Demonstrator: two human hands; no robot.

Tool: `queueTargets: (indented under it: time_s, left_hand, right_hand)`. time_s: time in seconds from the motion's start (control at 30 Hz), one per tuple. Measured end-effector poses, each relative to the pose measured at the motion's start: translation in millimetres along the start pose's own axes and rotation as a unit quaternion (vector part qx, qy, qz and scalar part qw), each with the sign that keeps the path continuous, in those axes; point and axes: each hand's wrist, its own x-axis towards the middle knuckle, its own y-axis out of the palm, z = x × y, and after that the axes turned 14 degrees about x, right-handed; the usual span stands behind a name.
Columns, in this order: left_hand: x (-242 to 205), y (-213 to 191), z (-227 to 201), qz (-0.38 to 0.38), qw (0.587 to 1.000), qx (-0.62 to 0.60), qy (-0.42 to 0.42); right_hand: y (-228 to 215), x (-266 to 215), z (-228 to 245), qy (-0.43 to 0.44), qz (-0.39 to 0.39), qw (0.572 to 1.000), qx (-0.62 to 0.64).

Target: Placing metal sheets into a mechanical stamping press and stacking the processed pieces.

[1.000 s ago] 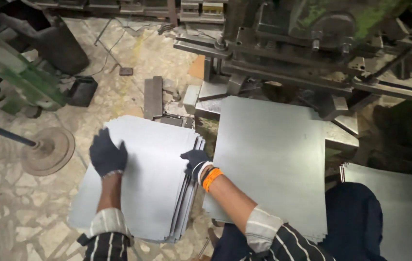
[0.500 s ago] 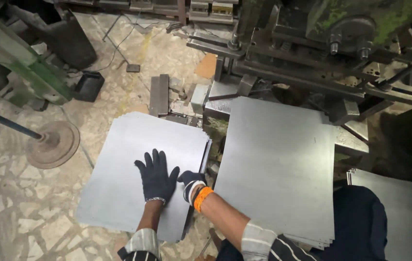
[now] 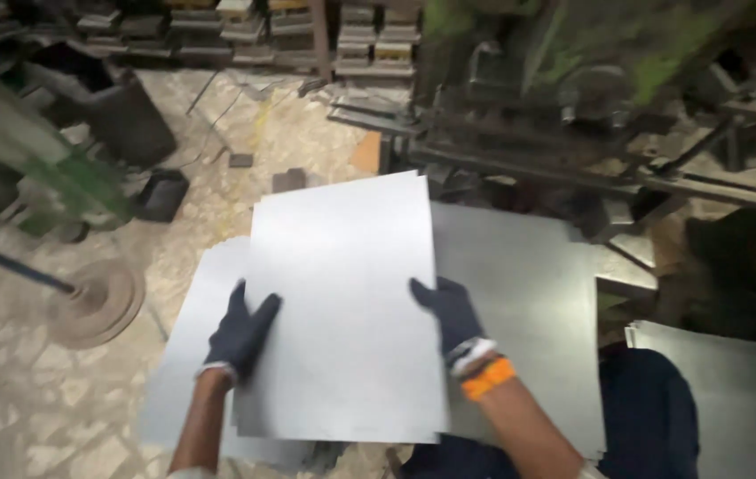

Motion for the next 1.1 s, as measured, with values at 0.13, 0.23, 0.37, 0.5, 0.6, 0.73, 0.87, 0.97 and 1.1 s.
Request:
queueTargets:
  time_s: [0.13, 0.23, 0.37, 0.5, 0.6, 0.73, 0.87, 0.97, 1.1]
  left_hand:
    - [-109, -37, -82, 0.11, 0.951, -0.278, 0.079]
    - [-123, -10, -121, 0.112, 0.907, -0.388, 0.122]
    - [-132, 18, -161, 0.11, 0.888, -0.426, 0.134]
    - [-136, 33, -191, 0.124, 0.898, -0.399, 0.14]
    - [-139, 39, -201, 0.145, 0.888, -0.411, 0.147]
    - [-137, 43, -215, 0.147, 0.897, -0.385, 0.161]
    - [-117, 47, -239, 0.16, 0.916, -0.338, 0.145]
    - [-60, 75, -248, 0.17, 0.905, -0.345, 0.184]
    - [-48, 77, -277, 0.206, 0.855, -0.433, 0.197]
  right_hand:
    - [-86, -21, 46, -0.101, 0.071, 0.983, 0.136]
    - [-134, -14, 45, -0.101, 0.052, 0.975, 0.19]
    - [-176, -30, 53, -0.083, 0.006, 0.975, 0.207]
    - [-200, -50, 58, -0.101, -0.014, 0.975, 0.196]
    - [-211, -56, 61, -0.118, -0.011, 0.979, 0.168]
    - [-220, -51, 61, -0.105, -0.059, 0.977, 0.177]
    - [-229, -21, 62, -0.103, -0.095, 0.968, 0.21]
    - [-237, 8, 68, -0.095, -0.126, 0.964, 0.216]
    - [-255, 49, 79, -0.11, -0.101, 0.969, 0.198]
